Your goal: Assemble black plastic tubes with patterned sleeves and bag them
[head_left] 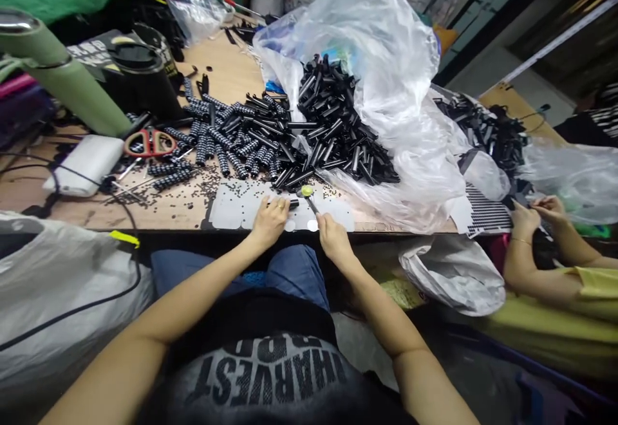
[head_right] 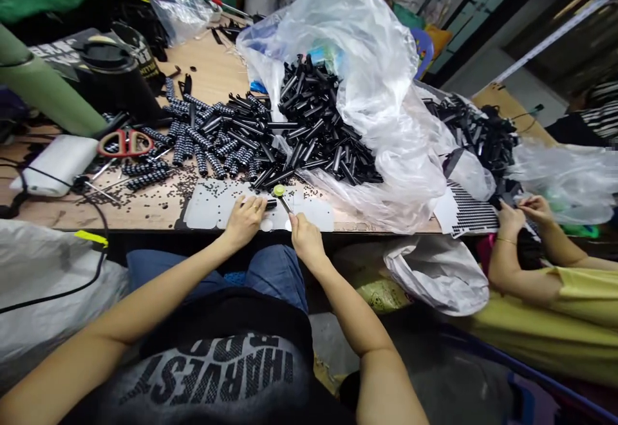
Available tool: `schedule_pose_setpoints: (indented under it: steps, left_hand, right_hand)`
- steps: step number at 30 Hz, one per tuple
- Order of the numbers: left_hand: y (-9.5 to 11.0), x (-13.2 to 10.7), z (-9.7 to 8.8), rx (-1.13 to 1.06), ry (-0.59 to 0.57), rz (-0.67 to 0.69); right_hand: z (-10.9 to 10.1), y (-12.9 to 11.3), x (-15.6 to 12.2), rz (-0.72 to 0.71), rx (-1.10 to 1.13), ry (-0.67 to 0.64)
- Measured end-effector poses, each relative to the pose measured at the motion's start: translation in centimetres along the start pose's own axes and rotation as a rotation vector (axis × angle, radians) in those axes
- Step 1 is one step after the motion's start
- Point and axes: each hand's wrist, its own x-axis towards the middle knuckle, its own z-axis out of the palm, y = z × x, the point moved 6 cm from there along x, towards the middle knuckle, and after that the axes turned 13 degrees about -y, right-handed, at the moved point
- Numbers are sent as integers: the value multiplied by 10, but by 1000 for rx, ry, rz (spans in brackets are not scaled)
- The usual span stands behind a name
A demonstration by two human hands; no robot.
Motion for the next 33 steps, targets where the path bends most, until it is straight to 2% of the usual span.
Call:
schedule_pose_setpoints:
  steps: [3,5,7,10,12,14,17,19,21,23,25,27,29,30,31,32,33]
  left_hand:
    - [19,-2,11,70,-20,-15]
    - [26,-2,17,143,-75,-43]
    - [27,-3,21,198,-117,-59]
    - [20,-4,24,214,-115,-63]
    - [15,-4,25,206,-91,-52]
    - [13,-1,24,192,-62,-26]
    - [16,9,17,148,-31,-24]
    - [15,16,7,114,-44,-85]
    - [6,14,-16,99,-26,-168]
    - [-12,-10,-59,122,99,-259]
    - [-36,-64,-119,193,336,-408]
    - [-58,-140,-184,289,626,-709]
    - [-66,-204,-232,364,816,-952]
    - [-68,-222,-247,365,857,-1011]
    - [-69,-228,-255,363,874,-1032]
    - [-71,-224,-256,343,863,-1002]
    - [-73,-208,-250,308,828,-930]
  right_hand:
    - [-29,-25,-16,-165,159,131]
    - [-40,-42,-27,-261,265,203]
    - [-37,-56,-30,-318,302,224]
    - [-5,-69,-19,-301,134,104]
    - [20,-69,-8,-244,-44,-29]
    - [30,-65,-2,-199,-148,-96]
    - [17,-52,0,-170,-125,-25]
    - [0,-38,0,-149,-70,53]
    - [-13,-15,4,-112,-32,117]
    - [-19,14,13,-52,-31,155]
    - [-20,44,24,7,-59,188]
    - [-19,68,34,9,-117,227]
    - [-17,85,39,3,-181,256]
    - [-17,91,41,4,-204,263]
    - [-17,96,42,9,-221,267]
    - [-17,99,43,12,-230,268]
    - [-17,103,44,14,-236,273]
